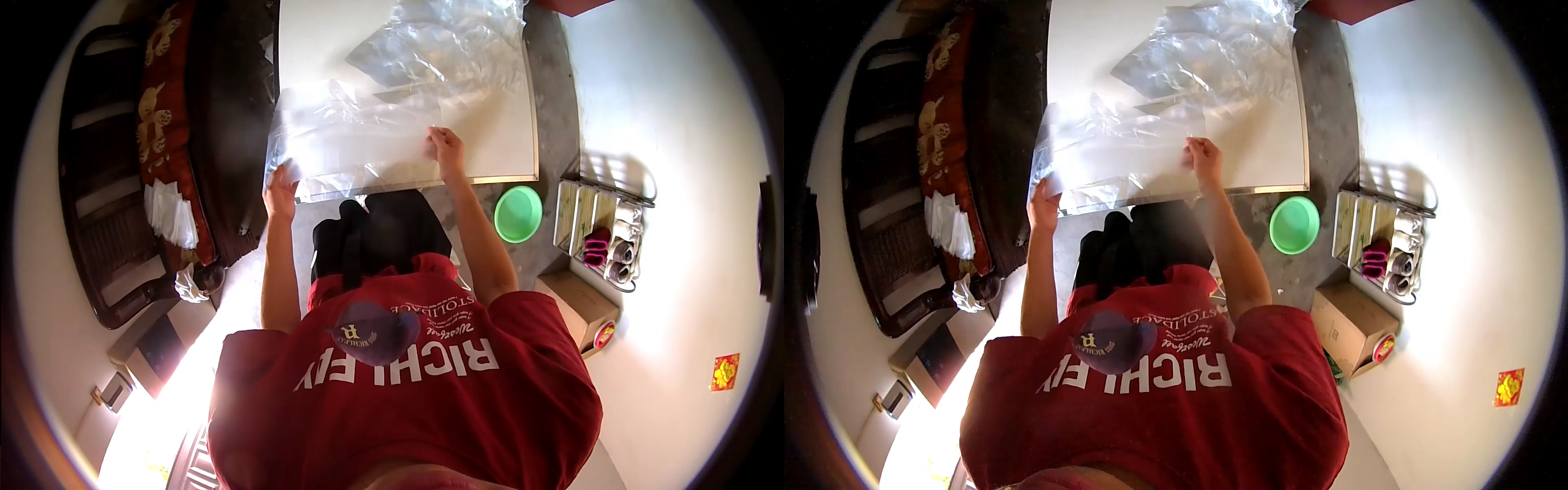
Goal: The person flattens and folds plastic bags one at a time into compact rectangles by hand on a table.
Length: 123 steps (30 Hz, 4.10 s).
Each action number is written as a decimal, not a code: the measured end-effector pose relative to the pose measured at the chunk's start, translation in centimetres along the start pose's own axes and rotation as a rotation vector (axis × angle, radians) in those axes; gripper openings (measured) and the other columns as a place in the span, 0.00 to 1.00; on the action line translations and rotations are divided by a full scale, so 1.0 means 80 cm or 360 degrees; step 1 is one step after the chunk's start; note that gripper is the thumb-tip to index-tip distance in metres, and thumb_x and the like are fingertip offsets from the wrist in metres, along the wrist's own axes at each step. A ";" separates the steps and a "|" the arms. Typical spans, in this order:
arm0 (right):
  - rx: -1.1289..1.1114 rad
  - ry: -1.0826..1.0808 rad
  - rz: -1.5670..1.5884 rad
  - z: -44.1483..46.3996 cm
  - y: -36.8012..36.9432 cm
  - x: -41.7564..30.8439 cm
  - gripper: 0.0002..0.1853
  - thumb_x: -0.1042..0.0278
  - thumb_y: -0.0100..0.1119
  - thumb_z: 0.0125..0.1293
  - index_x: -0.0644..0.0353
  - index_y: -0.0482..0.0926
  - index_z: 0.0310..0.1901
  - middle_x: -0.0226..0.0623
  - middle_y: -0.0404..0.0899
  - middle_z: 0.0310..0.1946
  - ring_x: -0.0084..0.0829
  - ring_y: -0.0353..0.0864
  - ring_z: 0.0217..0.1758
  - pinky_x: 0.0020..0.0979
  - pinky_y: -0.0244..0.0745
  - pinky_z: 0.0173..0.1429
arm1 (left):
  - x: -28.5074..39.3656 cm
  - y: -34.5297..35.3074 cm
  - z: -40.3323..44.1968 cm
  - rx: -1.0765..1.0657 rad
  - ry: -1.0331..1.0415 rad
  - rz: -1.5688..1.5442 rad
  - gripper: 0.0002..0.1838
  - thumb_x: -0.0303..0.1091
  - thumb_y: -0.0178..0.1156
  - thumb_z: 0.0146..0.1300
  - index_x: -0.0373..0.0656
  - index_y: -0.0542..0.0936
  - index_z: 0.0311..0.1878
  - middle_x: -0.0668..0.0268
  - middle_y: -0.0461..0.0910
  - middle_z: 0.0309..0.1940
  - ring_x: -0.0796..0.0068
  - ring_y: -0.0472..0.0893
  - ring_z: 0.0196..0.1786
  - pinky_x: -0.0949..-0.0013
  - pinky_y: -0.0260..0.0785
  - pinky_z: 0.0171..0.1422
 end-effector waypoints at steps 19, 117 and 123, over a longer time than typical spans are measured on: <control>0.0342 -0.0329 -0.1581 0.020 -0.078 0.115 0.15 0.60 0.62 0.61 0.65 0.75 0.27 0.43 0.76 0.16 0.41 0.79 0.21 0.37 0.71 0.26 | -0.089 -0.075 0.009 0.0401 -0.0178 0.0810 0.13 0.30 0.58 0.61 0.31 0.76 0.45 0.54 0.82 0.37 0.66 0.84 0.34 0.68 0.80 0.37; 0.0094 -0.0400 -0.1644 0.045 -0.025 0.083 0.16 0.58 0.61 0.62 0.64 0.74 0.28 0.47 0.81 0.25 0.46 0.82 0.30 0.39 0.76 0.34 | -0.031 -0.047 0.016 0.0483 0.0396 0.1989 0.20 0.45 0.55 0.67 0.38 0.75 0.26 0.64 0.74 0.10 0.74 0.74 0.11 0.69 0.64 0.19; 0.0118 -0.0461 -0.1639 0.065 -0.027 0.075 0.13 0.61 0.60 0.63 0.63 0.73 0.31 0.46 0.80 0.24 0.47 0.81 0.29 0.40 0.75 0.34 | -0.032 -0.043 0.030 0.0337 0.0286 0.1895 0.18 0.44 0.55 0.66 0.38 0.76 0.29 0.65 0.73 0.10 0.75 0.72 0.11 0.68 0.63 0.19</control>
Point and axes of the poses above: each hand's wrist, its own z-axis towards the middle knuckle, its own y-axis out of the palm, x = y × z, the point moved 3 cm from there along z, towards the middle knuckle
